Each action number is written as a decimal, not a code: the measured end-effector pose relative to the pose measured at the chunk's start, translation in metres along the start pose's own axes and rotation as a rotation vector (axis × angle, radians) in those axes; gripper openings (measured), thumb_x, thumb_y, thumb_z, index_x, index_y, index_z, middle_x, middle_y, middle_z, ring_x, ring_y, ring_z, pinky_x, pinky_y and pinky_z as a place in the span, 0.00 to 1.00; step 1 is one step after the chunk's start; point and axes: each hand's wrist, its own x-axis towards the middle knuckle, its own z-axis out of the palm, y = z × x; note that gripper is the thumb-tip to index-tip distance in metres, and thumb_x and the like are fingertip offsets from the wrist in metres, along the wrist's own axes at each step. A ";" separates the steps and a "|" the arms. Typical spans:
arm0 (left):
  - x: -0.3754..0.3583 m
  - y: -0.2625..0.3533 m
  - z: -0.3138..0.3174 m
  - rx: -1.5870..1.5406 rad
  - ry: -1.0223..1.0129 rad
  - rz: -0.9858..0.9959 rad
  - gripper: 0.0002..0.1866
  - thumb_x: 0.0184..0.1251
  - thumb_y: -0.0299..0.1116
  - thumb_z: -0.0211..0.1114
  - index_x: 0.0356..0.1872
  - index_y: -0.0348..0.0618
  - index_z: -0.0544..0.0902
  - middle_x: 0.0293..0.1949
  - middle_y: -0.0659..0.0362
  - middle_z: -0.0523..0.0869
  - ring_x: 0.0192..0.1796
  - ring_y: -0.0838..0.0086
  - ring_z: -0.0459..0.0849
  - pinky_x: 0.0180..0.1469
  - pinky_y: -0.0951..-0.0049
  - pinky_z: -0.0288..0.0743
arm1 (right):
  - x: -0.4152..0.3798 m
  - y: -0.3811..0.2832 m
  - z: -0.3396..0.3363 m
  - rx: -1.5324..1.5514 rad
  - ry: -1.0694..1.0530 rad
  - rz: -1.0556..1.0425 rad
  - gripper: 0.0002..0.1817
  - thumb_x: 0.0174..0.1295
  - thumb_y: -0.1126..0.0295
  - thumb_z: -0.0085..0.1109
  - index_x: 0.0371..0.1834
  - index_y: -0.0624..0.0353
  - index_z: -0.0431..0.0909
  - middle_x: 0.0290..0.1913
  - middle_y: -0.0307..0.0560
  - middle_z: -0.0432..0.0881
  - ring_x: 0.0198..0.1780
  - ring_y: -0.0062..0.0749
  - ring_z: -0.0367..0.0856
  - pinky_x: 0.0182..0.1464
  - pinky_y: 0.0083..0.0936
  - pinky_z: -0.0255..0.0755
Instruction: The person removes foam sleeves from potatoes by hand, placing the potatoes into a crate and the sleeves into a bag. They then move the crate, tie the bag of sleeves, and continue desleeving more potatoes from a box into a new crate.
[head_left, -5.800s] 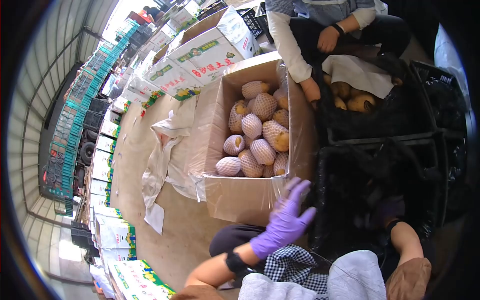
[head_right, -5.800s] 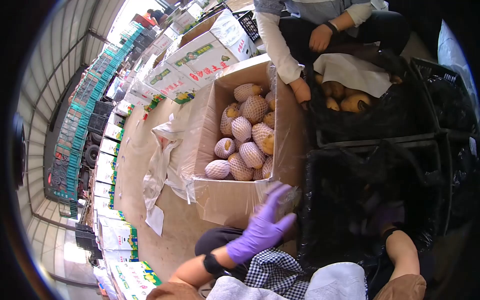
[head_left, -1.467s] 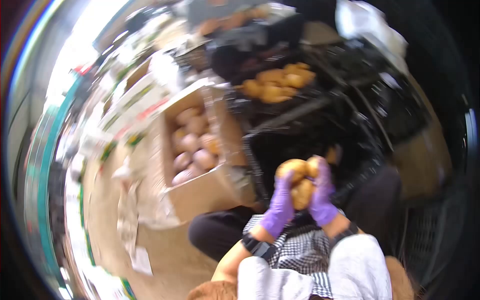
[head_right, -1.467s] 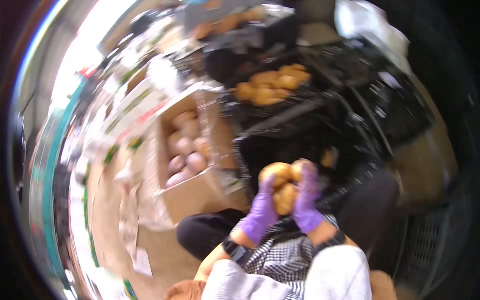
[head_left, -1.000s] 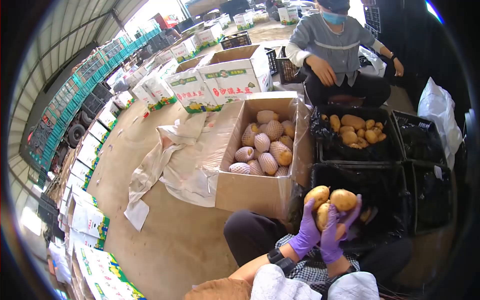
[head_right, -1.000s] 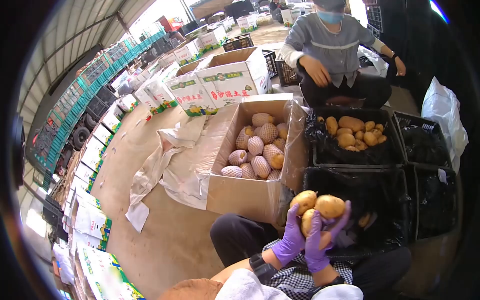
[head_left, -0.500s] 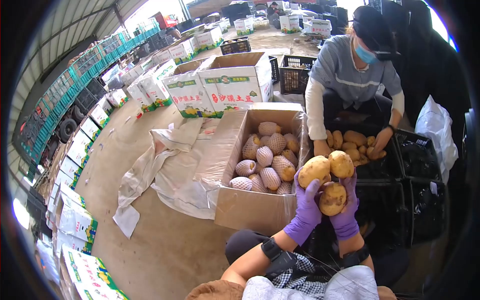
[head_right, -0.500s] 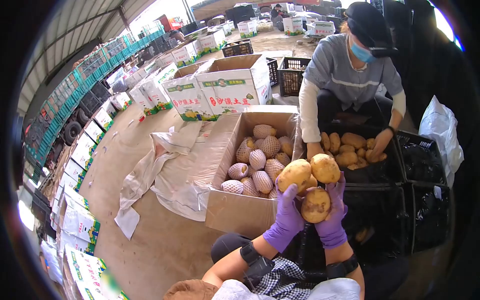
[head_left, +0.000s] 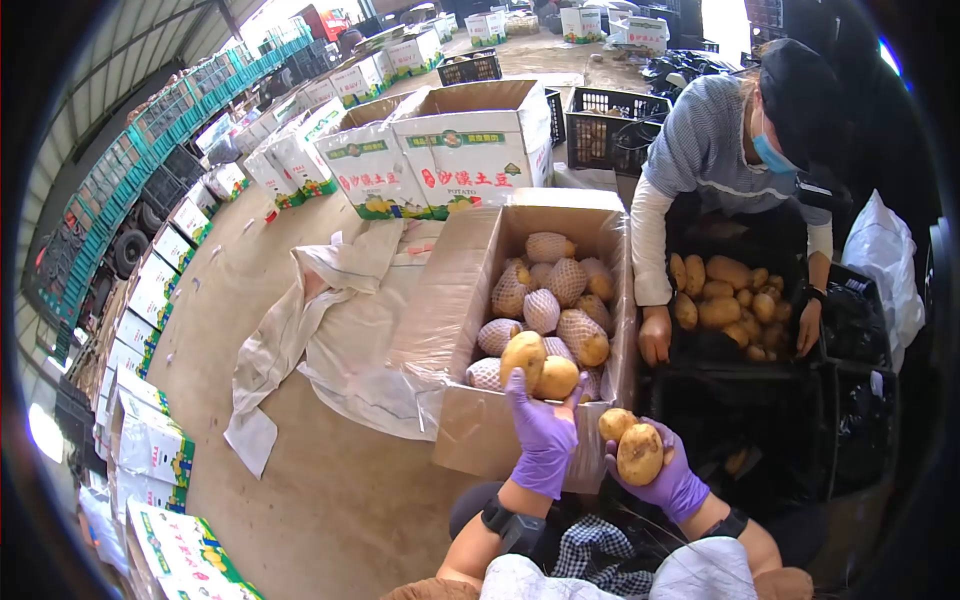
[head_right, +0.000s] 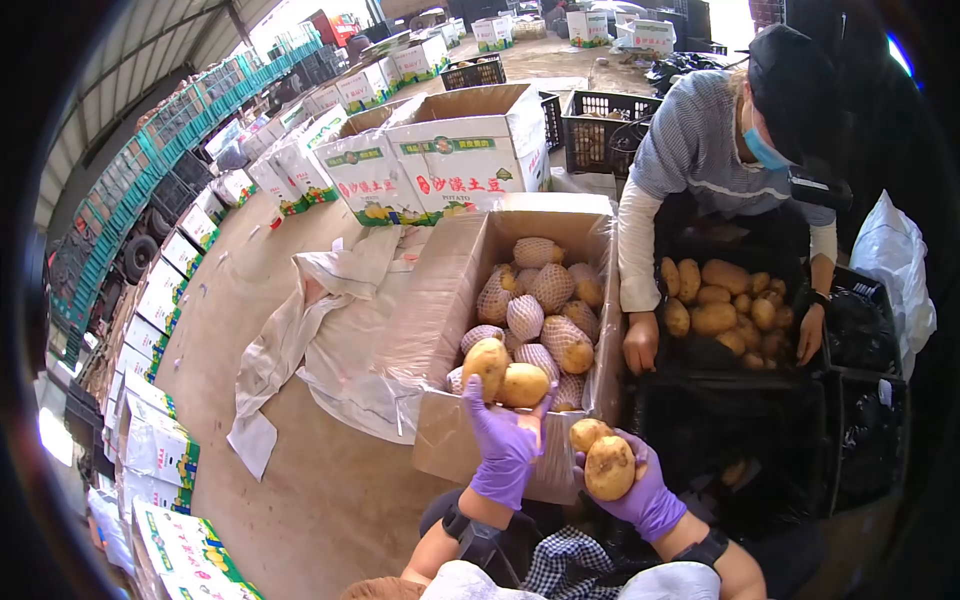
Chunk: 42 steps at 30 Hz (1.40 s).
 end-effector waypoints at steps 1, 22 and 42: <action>0.005 0.006 -0.004 -0.013 0.014 0.029 0.34 0.58 0.57 0.65 0.64 0.58 0.68 0.63 0.62 0.68 0.65 0.63 0.69 0.61 0.34 0.67 | 0.015 -0.006 0.013 -0.044 -0.052 0.009 0.21 0.65 0.55 0.52 0.55 0.55 0.73 0.53 0.46 0.80 0.55 0.34 0.77 0.60 0.42 0.71; -0.001 -0.013 -0.022 0.455 -0.163 -0.393 0.33 0.63 0.39 0.65 0.67 0.58 0.60 0.60 0.57 0.72 0.55 0.66 0.78 0.48 0.59 0.80 | 0.083 -0.035 0.027 -0.782 -0.152 -0.122 0.26 0.70 0.54 0.51 0.68 0.52 0.64 0.58 0.49 0.76 0.63 0.39 0.73 0.68 0.37 0.63; -0.008 0.033 0.001 0.814 -0.189 0.864 0.21 0.66 0.23 0.56 0.61 0.38 0.70 0.55 0.52 0.75 0.51 0.72 0.77 0.42 0.74 0.83 | 0.134 -0.036 0.102 -0.299 -0.502 -0.021 0.39 0.62 0.34 0.45 0.67 0.50 0.65 0.65 0.49 0.70 0.66 0.42 0.69 0.71 0.50 0.58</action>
